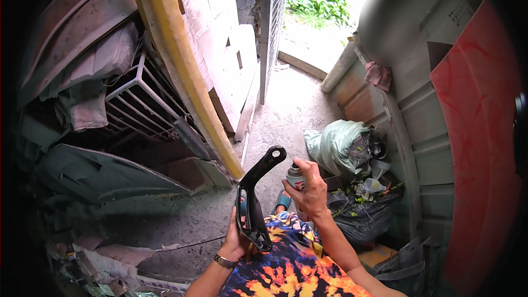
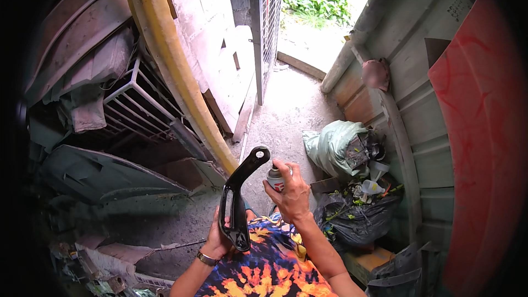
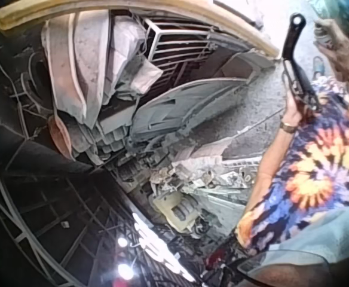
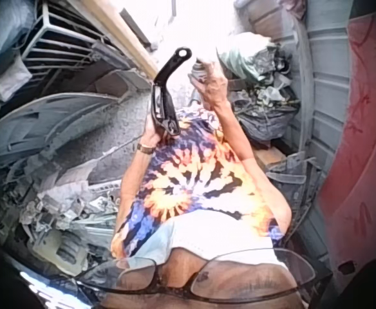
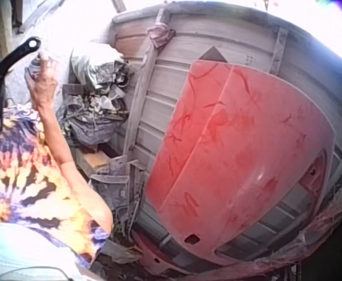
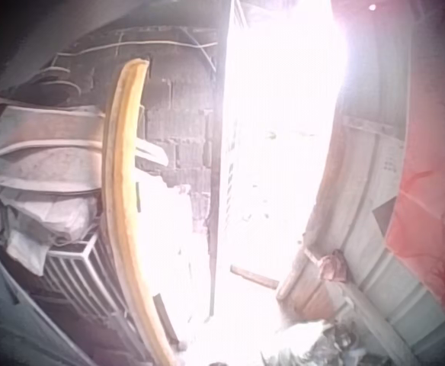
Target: The person holds a black car mirror housing and spray paints it with a silver can. They rotate the part to cover multiple sides, then set the part down on a workbench.
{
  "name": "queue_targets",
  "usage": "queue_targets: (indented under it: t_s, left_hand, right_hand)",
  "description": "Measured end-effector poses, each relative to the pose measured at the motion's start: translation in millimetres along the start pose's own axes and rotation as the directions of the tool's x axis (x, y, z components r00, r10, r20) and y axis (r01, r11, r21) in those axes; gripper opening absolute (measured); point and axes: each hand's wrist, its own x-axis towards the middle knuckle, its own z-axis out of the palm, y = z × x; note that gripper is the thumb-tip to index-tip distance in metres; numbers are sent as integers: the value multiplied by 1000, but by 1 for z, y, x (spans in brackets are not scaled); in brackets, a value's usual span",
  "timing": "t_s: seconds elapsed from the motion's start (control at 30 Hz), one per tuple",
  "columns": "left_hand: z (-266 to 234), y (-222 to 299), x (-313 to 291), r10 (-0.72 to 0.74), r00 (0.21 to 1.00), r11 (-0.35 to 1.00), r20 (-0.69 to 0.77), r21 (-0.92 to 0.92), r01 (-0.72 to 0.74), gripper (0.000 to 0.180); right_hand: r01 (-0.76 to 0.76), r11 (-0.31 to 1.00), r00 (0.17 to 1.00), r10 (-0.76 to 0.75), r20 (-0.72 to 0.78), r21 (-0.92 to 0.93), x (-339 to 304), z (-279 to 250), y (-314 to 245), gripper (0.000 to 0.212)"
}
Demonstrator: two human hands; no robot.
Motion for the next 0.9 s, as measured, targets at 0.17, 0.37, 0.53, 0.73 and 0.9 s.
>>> queue_targets:
  t_s: [0.17, 0.37, 0.53, 0.73, 0.9]
  left_hand:
    - [-1, 3, -3, -9, 998, 1000, -64, -18, 8, 49]
    - [-12, -1, 7, 0, 1000, 1000, -13, -15, 0, 49]
    - [-18, 1, 6, 24, 997, 998, 71, 55, -28, 62]
    - [-34, -1, 21, 84, 995, 989, 59, 118, -91, 77]
    - [-45, 6, 34, 132, 977, 979, 170, 130, -155, 76]
  right_hand:
    - [35, 999, 997, -37, 73, 18, -9, -6, -13, 64]
    - [-8, 996, 956, -18, 292, 88, -16, 5, -15, 65]
    - [-18, 990, 778, -72, 624, 137, -23, -9, -23, 65]
    - [-67, 986, 797, -39, 603, 151, -21, -10, -26, 66]
    - [22, 994, 948, -56, 314, 109, -15, 7, -25, 63]
